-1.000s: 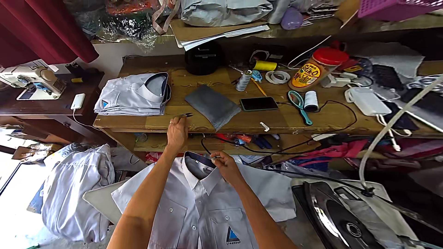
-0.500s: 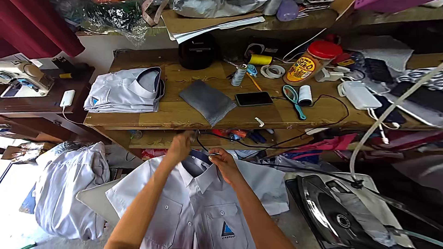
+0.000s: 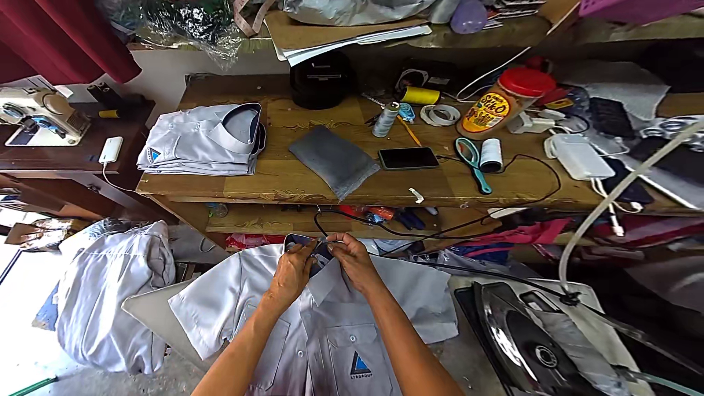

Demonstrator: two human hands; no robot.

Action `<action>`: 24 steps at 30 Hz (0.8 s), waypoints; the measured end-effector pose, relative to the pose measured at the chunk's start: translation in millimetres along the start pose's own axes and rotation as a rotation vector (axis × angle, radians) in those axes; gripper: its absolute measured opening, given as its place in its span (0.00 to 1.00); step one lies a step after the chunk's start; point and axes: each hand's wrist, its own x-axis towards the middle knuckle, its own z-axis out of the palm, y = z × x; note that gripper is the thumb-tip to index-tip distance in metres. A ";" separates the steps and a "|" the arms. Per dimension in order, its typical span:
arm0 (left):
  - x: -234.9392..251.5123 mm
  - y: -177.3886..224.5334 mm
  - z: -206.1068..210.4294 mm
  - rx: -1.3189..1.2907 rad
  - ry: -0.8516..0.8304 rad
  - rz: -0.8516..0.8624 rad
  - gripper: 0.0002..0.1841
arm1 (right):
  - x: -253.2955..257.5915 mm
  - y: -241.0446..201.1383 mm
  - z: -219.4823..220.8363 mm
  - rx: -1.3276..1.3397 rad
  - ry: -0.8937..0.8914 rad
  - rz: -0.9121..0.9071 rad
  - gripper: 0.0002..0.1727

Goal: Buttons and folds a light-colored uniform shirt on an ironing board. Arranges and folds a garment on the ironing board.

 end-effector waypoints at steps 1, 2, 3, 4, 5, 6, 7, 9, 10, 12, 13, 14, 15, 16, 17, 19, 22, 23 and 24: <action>0.2 -0.8 -0.6 -0.010 0.012 0.001 0.20 | 0.1 0.3 0.4 0.001 -0.007 -0.010 0.10; 0.4 -1.3 -1.3 -0.020 0.019 -0.001 0.19 | 0.2 0.8 0.7 0.000 -0.009 -0.019 0.11; 0.5 -1.2 -2.1 -0.032 0.021 -0.004 0.19 | 0.1 1.1 0.7 -0.001 -0.012 -0.027 0.11; 0.4 -0.9 -2.8 -0.042 0.019 -0.010 0.19 | -0.1 1.7 0.7 -0.001 -0.013 -0.036 0.11; 0.4 -0.8 -3.5 -0.049 0.020 -0.014 0.19 | 0.0 2.2 0.7 -0.001 -0.014 -0.045 0.11; 0.6 -1.4 -3.8 -0.055 0.024 -0.010 0.19 | 0.1 2.8 0.7 -0.003 -0.014 -0.052 0.12; 0.9 -2.2 -3.9 -0.057 0.029 -0.001 0.18 | 0.2 3.6 0.8 -0.005 -0.013 -0.056 0.12; 1.2 -3.8 -3.8 -0.074 0.035 0.005 0.18 | -0.1 4.5 0.8 0.004 -0.008 -0.060 0.12; 1.5 -5.0 -3.6 -0.097 0.042 -0.002 0.18 | -0.4 4.4 0.7 0.012 -0.004 -0.060 0.12; 3.6 -8.8 -3.4 -0.183 0.071 -0.050 0.18 | 0.0 3.5 0.0 0.029 0.001 -0.052 0.12; 4.9 -11.5 -3.3 -0.228 0.091 -0.088 0.18 | 0.2 2.8 -0.6 0.034 0.002 -0.048 0.12; 6.1 -14.4 -4.0 -0.261 0.108 -0.125 0.19 | 0.2 2.5 -1.1 0.038 0.003 -0.042 0.12; 7.4 -16.5 -6.4 -0.283 0.117 -0.154 0.20 | -0.3 1.6 -1.3 0.039 0.004 -0.035 0.12; 9.7 -18.3 -10.0 -0.297 0.126 -0.171 0.20 | -0.7 0.7 -1.4 0.038 0.007 -0.030 0.12; 13.2 -19.5 -15.3 -0.294 0.144 -0.173 0.21 | -1.4 0.3 -1.7 0.030 0.011 -0.031 0.12; 28.6 -21.8 -33.3 -0.198 0.211 -0.155 0.21 | -1.8 1.7 -2.9 -0.028 0.020 -0.045 0.12; 75.4 -30.6 -67.8 0.035 0.282 -0.161 0.20 | -2.1 5.9 -6.3 -0.157 0.031 -0.063 0.12; 94.0 -36.1 -76.7 0.104 0.287 -0.150 0.21 | -1.9 7.3 -6.8 -0.177 0.038 -0.065 0.12; 112.8 -43.5 -82.9 0.181 0.295 -0.122 0.21 | -1.6 8.9 -7.4 -0.191 0.047 -0.067 0.12</action>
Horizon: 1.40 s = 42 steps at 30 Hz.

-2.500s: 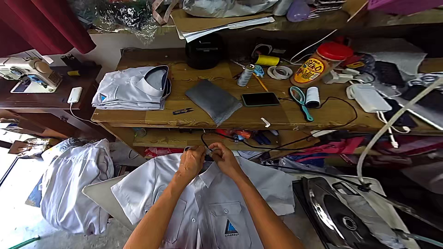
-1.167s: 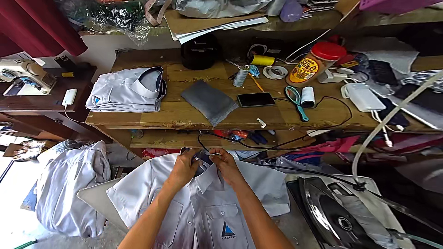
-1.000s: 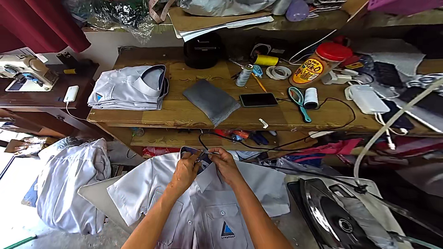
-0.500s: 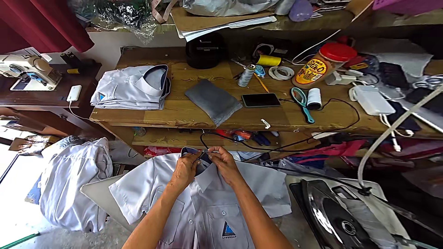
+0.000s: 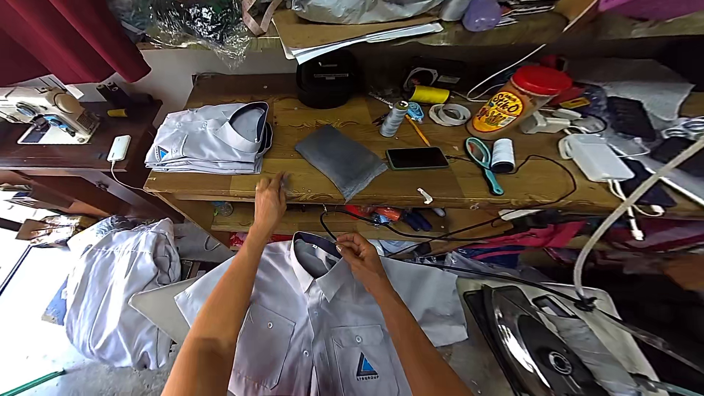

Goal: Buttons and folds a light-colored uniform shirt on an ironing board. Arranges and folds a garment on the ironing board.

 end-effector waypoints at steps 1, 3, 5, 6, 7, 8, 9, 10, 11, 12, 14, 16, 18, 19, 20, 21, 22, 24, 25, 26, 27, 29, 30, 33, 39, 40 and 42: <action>19.3 -5.8 1.4 0.078 -0.007 0.037 0.21 | 0.2 2.0 -0.1 -0.012 0.005 0.001 0.12; 50.1 -14.7 3.6 0.241 -0.085 0.049 0.21 | 0.3 6.6 0.3 -0.015 0.011 0.000 0.12; 61.8 -22.2 5.5 0.342 -0.147 0.032 0.23 | 1.0 11.2 0.4 0.009 0.009 -0.001 0.12; 57.8 -23.1 4.6 0.346 -0.126 0.047 0.24 | 2.5 13.6 -2.0 0.005 -0.001 0.000 0.14; 45.9 -21.3 1.8 0.321 -0.061 0.097 0.25 | 4.8 15.3 -7.7 -0.045 -0.030 0.010 0.17; 26.5 -17.1 -3.6 0.291 0.018 0.168 0.24 | 7.3 16.5 -16.0 -0.160 -0.066 0.023 0.20; 7.3 -15.9 -7.8 0.281 0.068 0.219 0.20 | 9.1 18.5 -27.6 -0.338 -0.119 0.046 0.23; -15.7 -19.4 -11.5 0.296 0.048 0.210 0.17 | 9.4 22.5 -41.8 -0.544 -0.184 0.082 0.27; -42.1 -29.3 -14.7 0.327 -0.065 0.124 0.20 | 8.0 30.1 -57.7 -0.715 -0.235 0.131 0.33; -67.6 -45.0 -18.0 0.346 -0.245 -0.024 0.27 | 5.2 39.0 -74.9 -0.831 -0.285 0.195 0.37; -105.2 -90.4 -20.5 0.286 -0.547 -0.285 0.37 | -4.3 58.1 -106.0 -0.923 -0.320 0.213 0.33; -125.1 -126.2 -20.1 0.138 -0.630 -0.313 0.28 | -9.7 69.4 -122.4 -0.876 -0.272 0.081 0.19; -122.4 -126.0 -24.4 0.054 -0.594 -0.230 0.21 | -3.5 60.8 -125.5 -0.887 -0.207 0.022 0.14; -114.7 -119.2 -27.0 0.076 -0.553 -0.222 0.20 | 3.1 53.3 -124.2 -0.919 -0.135 0.010 0.13; -105.6 -111.8 -28.6 0.126 -0.493 -0.238 0.20 | 11.4 46.9 -122.4 -0.953 -0.037 0.017 0.13; -97.9 -106.7 -28.2 0.188 -0.418 -0.259 0.20 | 19.9 42.7 -119.9 -0.979 0.063 0.036 0.13; -92.7 -103.5 -26.1 0.246 -0.342 -0.272 0.19 | 27.5 38.8 -116.7 -0.990 0.132 0.069 0.14; -92.9 -99.0 -19.2 0.287 -0.216 -0.272 0.19 | 35.4 35.2 -106.4 -0.945 0.172 0.064 0.20; -99.5 -96.2 -14.4 0.263 -0.173 -0.252 0.21 | 33.7 34.3 -97.1 -0.899 0.149 0.040 0.23; -110.9 -90.7 -7.7 0.213 -0.150 -0.223 0.21 | 27.7 34.6 -84.7 -0.849 0.096 0.023 0.23; -127.2 -80.3 -0.5 0.141 -0.176 -0.204 0.20 | 17.1 35.1 -69.5 -0.782 0.022 0.020 0.22; -170.6 -45.7 10.4 -0.055 -0.414 -0.242 0.17 | -16.3 37.5 -34.1 -0.524 -0.133 0.049 0.18; -194.1 -26.0 14.9 -0.182 -0.576 -0.293 0.17 | -36.3 39.0 -16.1 -0.389 -0.202 0.096 0.17; -256.4 19.5 29.9 -0.426 -0.960 -0.479 0.18 | -87.5 42.2 29.1 -0.416 -0.332 0.165 0.17; -300.8 31.7 41.9 -0.442 -1.108 -0.208 0.18 | -100.9 25.2 64.2 -0.858 -0.334 0.298 0.34; -295.5 27.9 38.8 -0.376 -1.025 -0.209 0.17 | -98.4 26.7 61.9 -0.846 -0.344 0.299 0.31; -282.6 20.5 35.3 -0.213 -0.770 -0.252 0.16 | -97.9 31.9 56.8 -0.804 -0.341 0.255 0.23</action>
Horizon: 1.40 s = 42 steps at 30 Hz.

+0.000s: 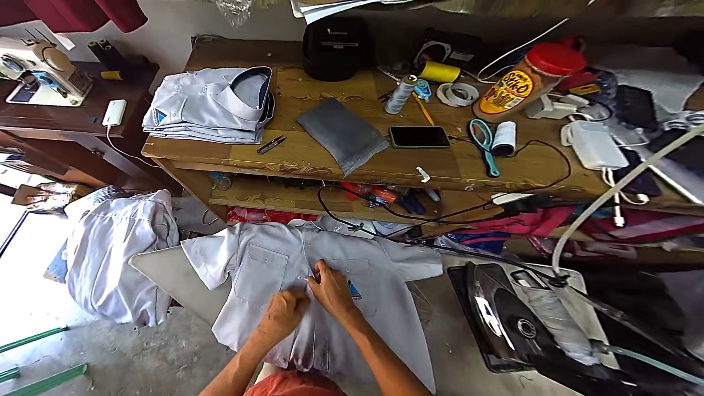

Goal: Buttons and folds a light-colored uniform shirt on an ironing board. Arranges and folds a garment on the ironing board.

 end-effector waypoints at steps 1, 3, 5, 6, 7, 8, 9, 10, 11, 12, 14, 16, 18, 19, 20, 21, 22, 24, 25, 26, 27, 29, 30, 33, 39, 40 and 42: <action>5.7 -0.1 -4.7 0.056 0.121 -0.024 0.16 | -0.3 3.2 0.7 0.019 0.020 -0.025 0.20; 16.0 3.3 -7.8 0.148 0.225 -0.068 0.18 | -2.0 7.6 3.5 0.064 0.081 -0.062 0.17; 21.4 11.3 -2.8 0.214 0.235 -0.098 0.18 | -2.4 9.0 2.3 0.155 0.116 -0.064 0.16; 23.4 14.7 1.2 0.236 0.248 -0.106 0.18 | -1.7 10.7 0.6 0.214 0.123 -0.055 0.16; 24.6 16.8 5.4 0.250 0.271 -0.115 0.17 | -1.4 13.4 -0.9 0.261 0.108 -0.031 0.16; 25.1 18.2 8.2 0.252 0.292 -0.135 0.17 | -1.3 16.0 -2.6 0.290 0.080 -0.003 0.15; 25.7 19.3 8.2 0.245 0.300 -0.170 0.17 | -0.5 18.6 -3.8 0.300 0.046 0.018 0.15; 26.2 20.8 5.8 0.234 0.295 -0.206 0.17 | 0.1 20.1 -5.0 0.297 0.012 0.030 0.15; 26.3 22.2 2.8 0.219 0.282 -0.229 0.17 | 0.0 20.8 -5.6 0.304 -0.009 0.030 0.15; 26.5 23.5 0.4 0.201 0.264 -0.237 0.17 | -0.4 21.9 -6.0 0.317 -0.022 0.027 0.14; 27.2 24.9 -4.2 0.144 0.231 -0.239 0.16 | -0.4 26.3 -5.2 0.395 -0.049 0.041 0.12; 28.8 25.2 -8.2 0.088 0.218 -0.215 0.14 | 1.0 30.1 -5.2 0.522 -0.081 0.088 0.11; 29.8 20.9 -6.2 0.006 0.231 -0.161 0.13 | 0.2 31.6 -6.5 0.610 -0.109 0.131 0.10; 30.3 19.0 -4.4 -0.013 0.236 -0.148 0.12 | -0.8 31.0 -7.3 0.654 -0.122 0.143 0.09; 30.8 18.1 -2.6 -0.018 0.239 -0.145 0.12 | -2.4 29.2 -8.5 0.715 -0.137 0.154 0.09; 31.6 17.7 -1.3 -0.022 0.242 -0.149 0.12 | -4.4 26.1 -9.9 0.792 -0.153 0.164 0.07; 32.0 17.5 -1.2 -0.038 0.247 -0.150 0.12 | -5.7 23.2 -10.5 0.863 -0.167 0.166 0.06; 31.4 15.4 -3.8 -0.152 0.267 -0.142 0.12 | -6.6 20.6 -7.5 0.958 -0.186 0.138 0.05; 31.4 12.2 -5.4 -0.237 0.274 -0.135 0.12 | -6.9 20.4 -5.4 0.983 -0.189 0.121 0.04; 31.7 7.4 -6.3 -0.332 0.280 -0.125 0.11 | -6.7 20.7 -2.8 0.998 -0.183 0.109 0.03; 31.7 2.8 -7.1 -0.432 0.284 -0.117 0.11 | -6.3 21.0 -0.4 1.005 -0.174 0.100 0.03; 29.0 0.2 -8.8 -0.614 0.290 -0.116 0.09 | -5.8 20.4 2.9 0.997 -0.158 0.089 0.03; 27.3 0.7 -9.2 -0.681 0.291 -0.119 0.09 | -5.9 19.9 4.3 0.988 -0.152 0.086 0.03; 26.6 1.5 -8.1 -0.671 0.297 -0.104 0.08 | -5.9 18.3 4.5 0.990 -0.148 0.083 0.04; 29.1 0.2 -5.6 -0.533 0.311 -0.058 0.07 | -6.8 22.3 -1.1 1.055 -0.190 0.064 0.07; 29.3 0.0 -5.9 -0.504 0.316 -0.056 0.07 | -6.8 23.4 -2.9 1.068 -0.208 0.064 0.08; 29.9 0.9 -6.0 -0.422 0.323 -0.057 0.08 | -6.8 24.9 -6.6 1.088 -0.230 0.057 0.10</action>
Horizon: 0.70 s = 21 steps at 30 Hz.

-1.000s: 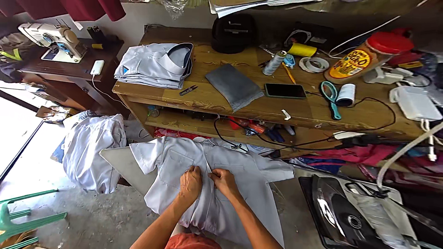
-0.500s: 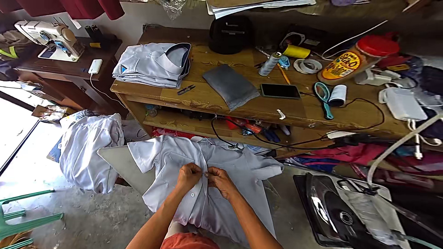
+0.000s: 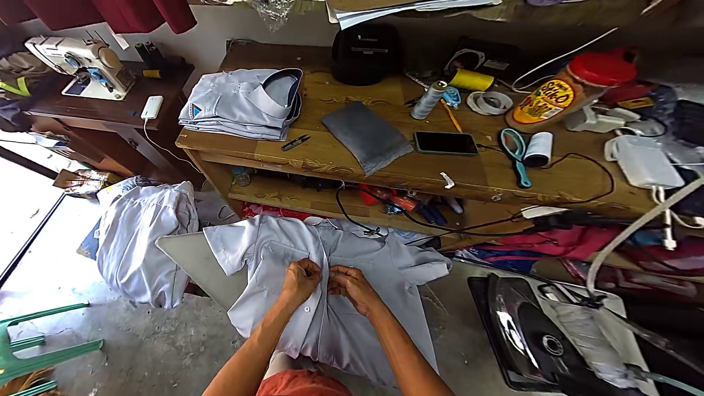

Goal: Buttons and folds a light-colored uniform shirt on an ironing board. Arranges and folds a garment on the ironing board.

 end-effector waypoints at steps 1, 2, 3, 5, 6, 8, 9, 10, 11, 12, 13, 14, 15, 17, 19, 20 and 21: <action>0.0 0.9 0.6 0.030 0.002 0.009 0.09 | -0.1 -0.7 -0.4 -0.007 -0.004 -0.008 0.09; -0.3 1.7 1.1 0.048 0.003 0.015 0.09 | 0.5 -0.3 -0.4 -0.026 -0.002 -0.026 0.08; -0.6 2.3 1.5 0.053 0.003 0.021 0.09 | 1.6 1.0 -0.1 -0.056 0.005 -0.051 0.07; -1.0 2.8 0.9 0.036 -0.003 0.023 0.09 | 3.9 5.0 1.0 -0.066 0.024 -0.074 0.06; -1.1 2.5 -1.0 0.012 -0.011 0.024 0.09 | 5.1 7.0 0.7 -0.039 0.018 -0.071 0.06; -0.5 0.1 -7.4 -0.043 -0.026 0.029 0.10 | 5.5 9.8 -2.6 0.048 -0.022 -0.057 0.06; 0.1 -2.1 -10.2 -0.037 -0.028 0.039 0.10 | 5.5 11.2 -5.5 0.093 -0.043 -0.056 0.06; 0.5 -4.1 -12.1 0.014 -0.031 0.054 0.10 | 5.4 11.6 -8.4 0.130 -0.062 -0.049 0.07; 0.5 -5.4 -12.2 0.104 -0.036 0.070 0.11 | 4.9 11.6 -10.9 0.159 -0.080 -0.039 0.07; -0.5 -4.7 -10.9 0.207 -0.040 0.084 0.12 | 4.3 11.1 -12.5 0.183 -0.098 -0.028 0.07; -1.7 -3.1 -8.8 0.286 -0.041 0.100 0.13 | 3.8 10.3 -13.2 0.201 -0.114 -0.021 0.07; -2.1 -1.2 -6.2 0.318 -0.025 0.124 0.14 | 3.2 8.7 -13.0 0.219 -0.123 -0.015 0.07; -2.3 2.3 -4.2 0.309 -0.007 0.146 0.14 | 2.6 7.5 -12.4 0.238 -0.124 -0.009 0.08; -1.9 11.1 -1.4 0.208 -0.009 0.182 0.14 | 1.8 8.3 -11.8 0.276 -0.117 0.000 0.09; 0.7 17.2 0.6 0.133 -0.063 0.202 0.16 | 1.0 8.3 -11.4 0.293 -0.111 -0.002 0.10; 3.0 17.5 2.7 0.122 -0.068 0.216 0.15 | 0.9 8.2 -11.4 0.306 -0.110 0.000 0.10; 5.8 16.6 4.4 0.104 -0.061 0.221 0.12 | 0.9 8.2 -11.4 0.325 -0.106 0.005 0.10</action>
